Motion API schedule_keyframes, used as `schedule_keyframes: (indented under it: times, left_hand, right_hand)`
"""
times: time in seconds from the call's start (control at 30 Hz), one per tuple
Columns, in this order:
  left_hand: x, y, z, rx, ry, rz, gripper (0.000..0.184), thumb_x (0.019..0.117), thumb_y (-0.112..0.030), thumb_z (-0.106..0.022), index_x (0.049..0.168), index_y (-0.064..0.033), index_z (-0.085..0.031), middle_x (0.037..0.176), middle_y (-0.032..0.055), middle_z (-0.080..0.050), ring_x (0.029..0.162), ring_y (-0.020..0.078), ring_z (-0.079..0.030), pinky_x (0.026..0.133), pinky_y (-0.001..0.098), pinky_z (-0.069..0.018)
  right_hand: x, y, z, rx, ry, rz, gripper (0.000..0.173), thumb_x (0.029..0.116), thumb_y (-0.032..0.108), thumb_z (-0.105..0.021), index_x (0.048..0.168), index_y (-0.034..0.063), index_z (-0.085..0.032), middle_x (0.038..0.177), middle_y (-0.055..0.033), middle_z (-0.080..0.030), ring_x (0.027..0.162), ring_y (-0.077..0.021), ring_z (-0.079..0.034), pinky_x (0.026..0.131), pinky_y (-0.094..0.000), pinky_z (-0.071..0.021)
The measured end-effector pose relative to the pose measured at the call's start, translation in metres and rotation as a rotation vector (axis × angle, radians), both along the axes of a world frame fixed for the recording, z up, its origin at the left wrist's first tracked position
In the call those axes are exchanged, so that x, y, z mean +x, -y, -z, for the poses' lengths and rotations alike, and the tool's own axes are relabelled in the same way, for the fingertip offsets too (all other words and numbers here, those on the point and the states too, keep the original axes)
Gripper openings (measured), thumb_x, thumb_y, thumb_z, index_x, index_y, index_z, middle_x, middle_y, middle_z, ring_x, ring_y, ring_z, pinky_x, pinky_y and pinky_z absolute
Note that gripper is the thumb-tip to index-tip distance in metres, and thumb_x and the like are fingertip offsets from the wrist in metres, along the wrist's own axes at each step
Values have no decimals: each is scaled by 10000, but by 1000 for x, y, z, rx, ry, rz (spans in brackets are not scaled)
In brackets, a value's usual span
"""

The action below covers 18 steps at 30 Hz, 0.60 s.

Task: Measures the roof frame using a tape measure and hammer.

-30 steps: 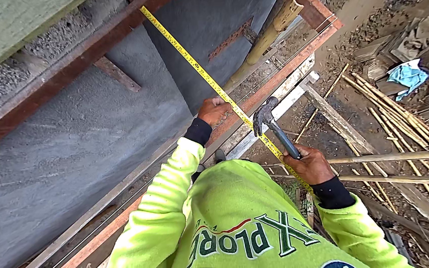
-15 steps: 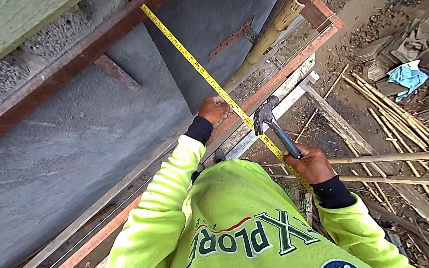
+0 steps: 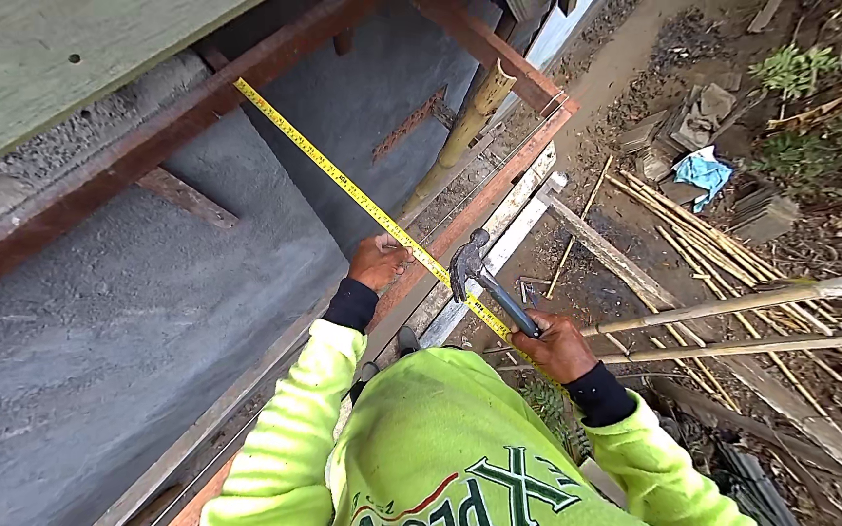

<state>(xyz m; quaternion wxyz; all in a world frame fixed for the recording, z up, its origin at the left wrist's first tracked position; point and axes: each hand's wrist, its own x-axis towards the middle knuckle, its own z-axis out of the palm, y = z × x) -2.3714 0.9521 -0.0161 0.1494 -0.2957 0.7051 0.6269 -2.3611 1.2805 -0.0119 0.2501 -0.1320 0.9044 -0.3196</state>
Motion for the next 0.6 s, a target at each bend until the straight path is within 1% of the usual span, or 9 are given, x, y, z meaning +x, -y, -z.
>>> schedule_keyframes:
  times: [0.07, 0.13, 0.17, 0.27, 0.33, 0.4, 0.43, 0.53, 0.6]
  left_hand:
    - [2, 0, 2, -10, -47, 32, 190, 965, -113, -715, 1097, 1, -640, 862, 67, -713, 622, 73, -593, 558, 235, -482]
    - [8, 3, 8, -25, -113, 100, 309, 876, -91, -812, 1120, 9, -650, 934, 102, -742, 754, 151, -690, 712, 331, -580]
    - [11, 5, 11, -51, -128, 151, 415, 822, -102, -863, 1156, 0, -640, 984, 116, -744, 804, 188, -717, 762, 374, -604]
    - [18, 4, 13, -179, -75, 327, 759, 718, -223, -948, 1344, -59, -552, 1134, 136, -693, 867, 245, -695, 813, 459, -590]
    - [22, 1, 8, -309, -16, 446, 901, 700, -284, -949, 1454, -119, -483, 1237, 128, -669, 995, 275, -689, 898, 518, -566]
    - [24, -2, 2, -421, 43, 530, 904, 733, -250, -921, 1503, -146, -458, 1296, 141, -655, 1124, 332, -660, 969, 586, -523]
    - [25, -3, 2, -472, 63, 548, 855, 748, -230, -894, 1492, -155, -478, 1288, 129, -666, 1142, 342, -658, 970, 606, -517]
    - [29, -1, 3, -550, 76, 529, 710, 745, -251, -868, 1387, -171, -573, 1213, 59, -713, 1054, 303, -690, 903, 599, -536]
    - [28, 1, 3, -581, 72, 517, 676, 738, -278, -869, 1349, -177, -596, 1185, 32, -725, 1011, 279, -704, 873, 590, -545]
  right_hand:
    - [-1, 0, 2, 1, 8, 3, 159, 859, 236, -694, 924, 96, -730, 711, -14, -642, 628, -121, -581, 609, -395, -483]
    - [-2, 0, 1, 10, 26, 5, 166, 859, 250, -694, 920, 100, -732, 723, -21, -649, 639, -137, -593, 617, -414, -491]
    - [-2, 0, 1, 10, 31, 7, 165, 859, 248, -694, 920, 99, -732, 726, -24, -650, 645, -140, -595, 622, -416, -492]
    - [-3, -1, 0, 12, 43, 11, 161, 864, 246, -694, 923, 101, -729, 722, -19, -645, 647, -134, -594, 622, -411, -493]
    - [-4, -1, 2, 10, 41, 11, 157, 860, 247, -689, 916, 106, -730, 716, -10, -642, 641, -124, -589, 614, -397, -489]
    - [-4, -2, 3, 9, 41, 8, 152, 860, 242, -689, 918, 109, -731, 720, -8, -647, 645, -119, -591, 617, -389, -491]
    - [-4, -2, 4, 11, 35, 4, 151, 860, 243, -686, 914, 109, -730, 716, -5, -644, 642, -113, -587, 613, -381, -488]
    - [-4, -2, 4, 12, 28, 1, 150, 861, 239, -686, 910, 103, -728, 719, -13, -643, 651, -121, -589, 622, -388, -488]
    - [-6, -2, 2, 14, 24, 7, 154, 863, 240, -683, 919, 104, -731, 729, -13, -652, 657, -123, -596, 628, -395, -493]
